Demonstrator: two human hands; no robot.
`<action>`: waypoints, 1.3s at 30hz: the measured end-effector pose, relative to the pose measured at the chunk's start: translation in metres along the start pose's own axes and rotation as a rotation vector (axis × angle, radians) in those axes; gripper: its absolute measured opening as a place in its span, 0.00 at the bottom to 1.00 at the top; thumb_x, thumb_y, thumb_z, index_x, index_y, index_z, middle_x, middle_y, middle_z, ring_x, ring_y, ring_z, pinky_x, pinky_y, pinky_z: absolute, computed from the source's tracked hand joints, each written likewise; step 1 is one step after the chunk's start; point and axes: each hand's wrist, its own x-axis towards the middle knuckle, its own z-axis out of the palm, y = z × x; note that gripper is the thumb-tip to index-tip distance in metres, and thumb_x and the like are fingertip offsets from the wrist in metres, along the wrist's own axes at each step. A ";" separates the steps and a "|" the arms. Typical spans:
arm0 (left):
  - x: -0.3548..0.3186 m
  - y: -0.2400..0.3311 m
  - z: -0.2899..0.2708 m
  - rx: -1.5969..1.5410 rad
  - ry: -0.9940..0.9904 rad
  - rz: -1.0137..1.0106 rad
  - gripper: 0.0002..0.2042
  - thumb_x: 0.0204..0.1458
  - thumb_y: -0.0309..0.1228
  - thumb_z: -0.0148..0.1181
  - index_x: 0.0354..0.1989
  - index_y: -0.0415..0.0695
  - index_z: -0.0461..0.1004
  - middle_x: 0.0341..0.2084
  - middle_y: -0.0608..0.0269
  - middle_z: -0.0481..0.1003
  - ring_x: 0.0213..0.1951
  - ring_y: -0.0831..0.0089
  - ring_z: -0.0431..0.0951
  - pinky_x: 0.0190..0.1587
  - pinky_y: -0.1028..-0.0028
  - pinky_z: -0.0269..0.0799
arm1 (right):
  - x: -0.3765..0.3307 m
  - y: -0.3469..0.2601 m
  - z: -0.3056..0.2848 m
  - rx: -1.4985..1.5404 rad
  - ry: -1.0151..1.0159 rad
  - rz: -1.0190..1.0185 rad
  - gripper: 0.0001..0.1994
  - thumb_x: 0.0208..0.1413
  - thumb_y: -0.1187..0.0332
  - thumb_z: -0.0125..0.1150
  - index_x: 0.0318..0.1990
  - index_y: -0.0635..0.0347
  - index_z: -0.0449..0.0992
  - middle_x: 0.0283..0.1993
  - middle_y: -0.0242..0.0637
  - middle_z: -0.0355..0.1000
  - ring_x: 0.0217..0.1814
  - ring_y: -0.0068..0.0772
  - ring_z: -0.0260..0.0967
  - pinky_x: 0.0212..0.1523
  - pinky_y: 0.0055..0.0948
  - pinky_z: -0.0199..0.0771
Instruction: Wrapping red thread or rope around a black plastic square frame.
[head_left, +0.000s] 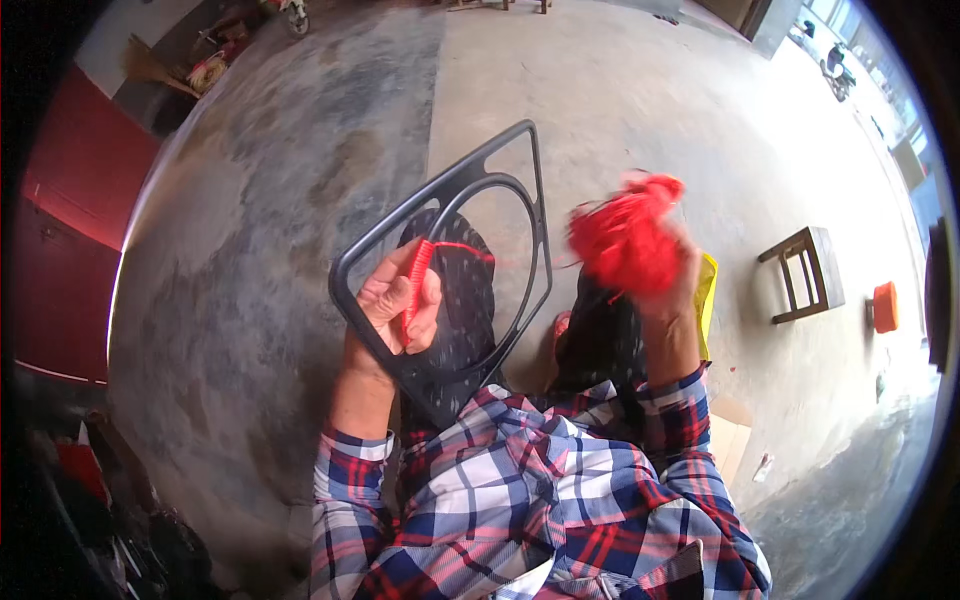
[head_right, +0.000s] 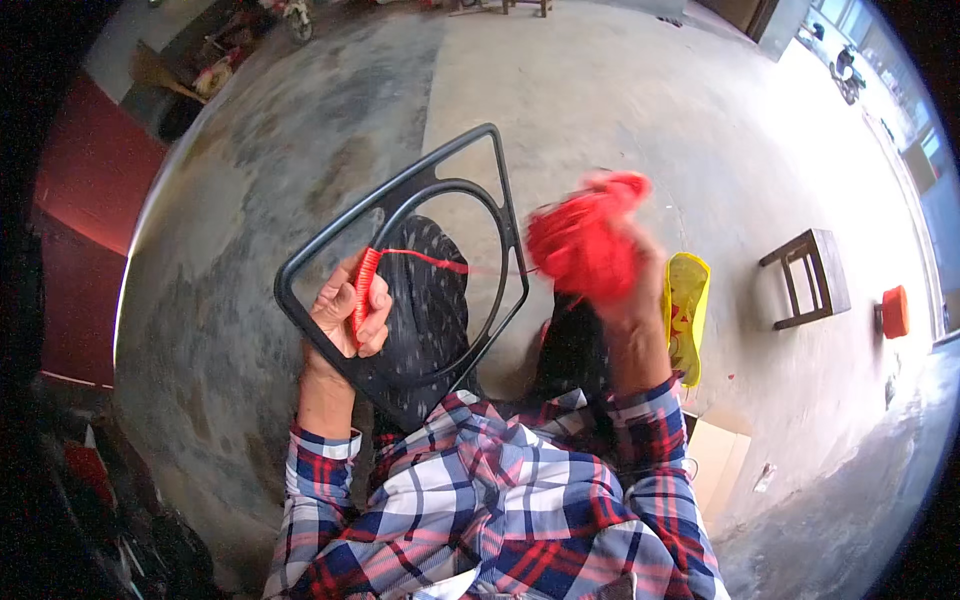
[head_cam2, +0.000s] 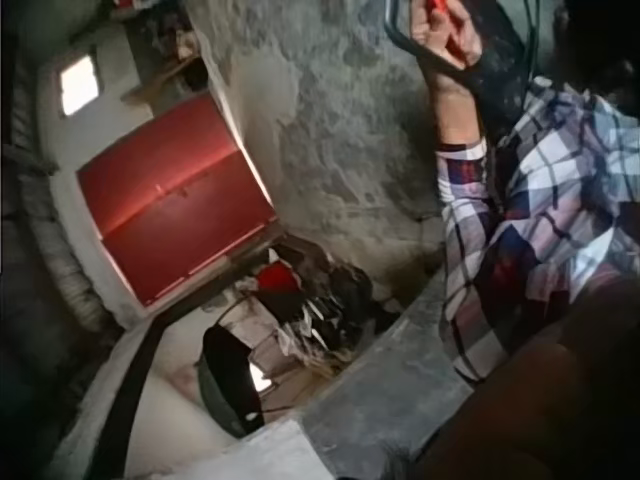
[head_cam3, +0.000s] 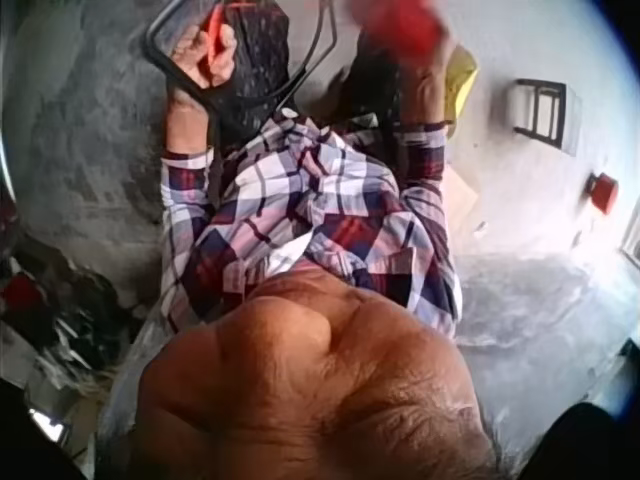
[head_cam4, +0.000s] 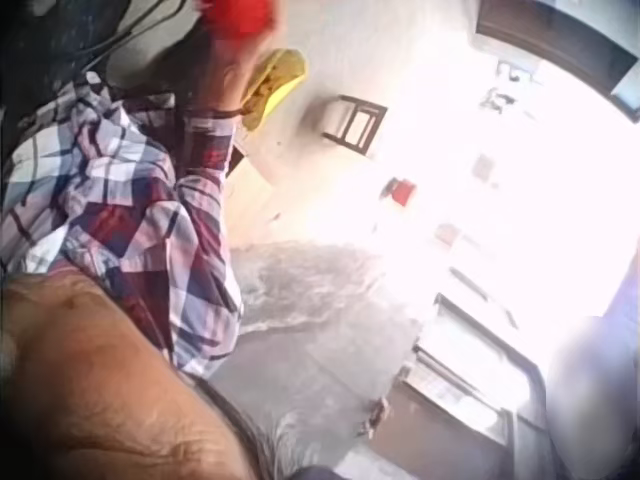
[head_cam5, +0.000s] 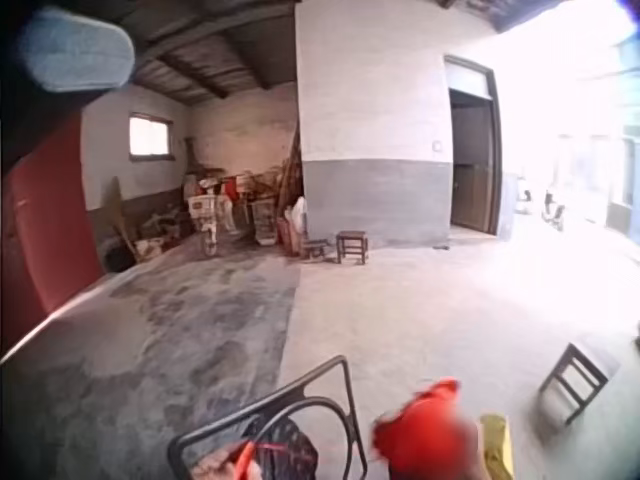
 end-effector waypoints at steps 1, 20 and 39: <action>0.001 0.002 0.008 -0.037 -0.019 0.025 0.39 0.49 0.56 0.58 0.65 0.47 0.57 0.37 0.51 0.73 0.15 0.73 0.65 0.14 0.73 0.62 | -0.005 0.010 0.014 0.016 -0.076 0.035 0.31 0.41 0.77 0.53 0.59 0.62 0.62 0.50 0.45 0.70 0.53 0.41 0.70 0.56 0.41 0.69; -0.014 -0.004 0.061 -0.274 -0.028 0.121 0.20 0.54 0.35 0.58 0.52 0.36 0.71 0.47 0.57 0.75 0.49 0.67 0.75 0.55 0.68 0.68 | 0.000 0.057 0.024 -0.422 -0.230 0.182 0.24 0.52 0.61 0.64 0.54 0.64 0.71 0.45 0.37 0.75 0.49 0.31 0.71 0.54 0.30 0.66; -0.003 0.019 0.024 -0.338 -0.140 0.194 0.22 0.57 0.42 0.53 0.57 0.43 0.66 0.22 0.55 0.66 0.14 0.74 0.64 0.10 0.77 0.60 | -0.045 0.020 0.022 -0.022 -0.025 -0.067 0.26 0.51 0.49 0.52 0.55 0.48 0.69 0.61 0.49 0.64 0.59 0.47 0.64 0.52 0.45 0.70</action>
